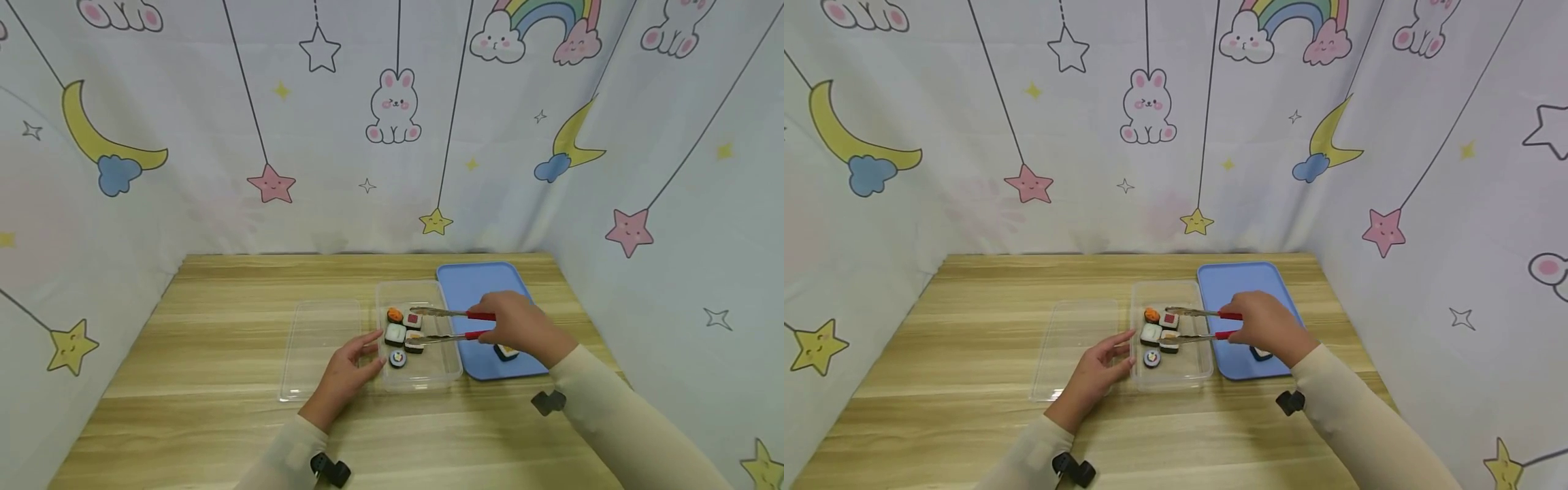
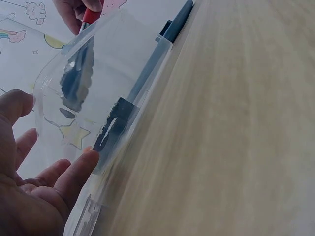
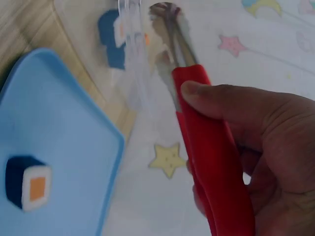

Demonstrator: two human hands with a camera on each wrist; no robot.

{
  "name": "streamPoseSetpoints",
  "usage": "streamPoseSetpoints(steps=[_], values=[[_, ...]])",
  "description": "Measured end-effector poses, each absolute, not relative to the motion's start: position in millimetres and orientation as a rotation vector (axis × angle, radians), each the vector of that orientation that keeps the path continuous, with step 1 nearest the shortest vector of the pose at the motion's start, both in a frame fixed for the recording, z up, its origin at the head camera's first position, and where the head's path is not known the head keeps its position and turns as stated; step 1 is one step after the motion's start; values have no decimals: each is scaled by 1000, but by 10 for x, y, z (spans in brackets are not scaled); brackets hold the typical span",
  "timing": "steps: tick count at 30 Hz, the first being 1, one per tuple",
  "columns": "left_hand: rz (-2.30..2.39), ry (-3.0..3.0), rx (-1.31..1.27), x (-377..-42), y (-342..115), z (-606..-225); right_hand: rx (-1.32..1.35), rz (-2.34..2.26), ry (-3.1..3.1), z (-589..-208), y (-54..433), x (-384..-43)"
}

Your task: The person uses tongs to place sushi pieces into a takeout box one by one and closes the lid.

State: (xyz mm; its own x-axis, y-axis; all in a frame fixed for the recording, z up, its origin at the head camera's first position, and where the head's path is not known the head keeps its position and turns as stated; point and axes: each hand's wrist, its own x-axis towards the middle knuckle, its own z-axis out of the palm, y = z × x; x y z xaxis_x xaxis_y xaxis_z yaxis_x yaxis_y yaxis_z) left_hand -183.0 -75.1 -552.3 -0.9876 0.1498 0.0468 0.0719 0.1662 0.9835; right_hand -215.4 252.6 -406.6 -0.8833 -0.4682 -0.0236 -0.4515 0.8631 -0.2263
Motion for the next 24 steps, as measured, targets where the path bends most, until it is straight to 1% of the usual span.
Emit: streamPoseSetpoints(steps=[2, 6, 10, 13, 19, 24], values=[[1983, 2338, 240, -1830, -765, -5527, -703, -423, 2991, -4070, 2678, -2119], [1978, 2331, 279, -1827, -792, -5528, -529, -568, 3059, -4076, 3048, -1991], [1965, 2340, 284, -1825, -798, -5522, -327, -612, 3072, -4153, 3436, -1824], [1949, 2359, 275, -1827, -795, -5515, -247, -601, 3062, -4267, 3664, -1688], [1938, 2364, 282, -1840, -780, -5521, -162, -600, 3009, -4496, 3929, -1445], [1947, 2361, 288, -1848, -771, -5545, -132, -608, 3013, -4637, 4021, -1345]])
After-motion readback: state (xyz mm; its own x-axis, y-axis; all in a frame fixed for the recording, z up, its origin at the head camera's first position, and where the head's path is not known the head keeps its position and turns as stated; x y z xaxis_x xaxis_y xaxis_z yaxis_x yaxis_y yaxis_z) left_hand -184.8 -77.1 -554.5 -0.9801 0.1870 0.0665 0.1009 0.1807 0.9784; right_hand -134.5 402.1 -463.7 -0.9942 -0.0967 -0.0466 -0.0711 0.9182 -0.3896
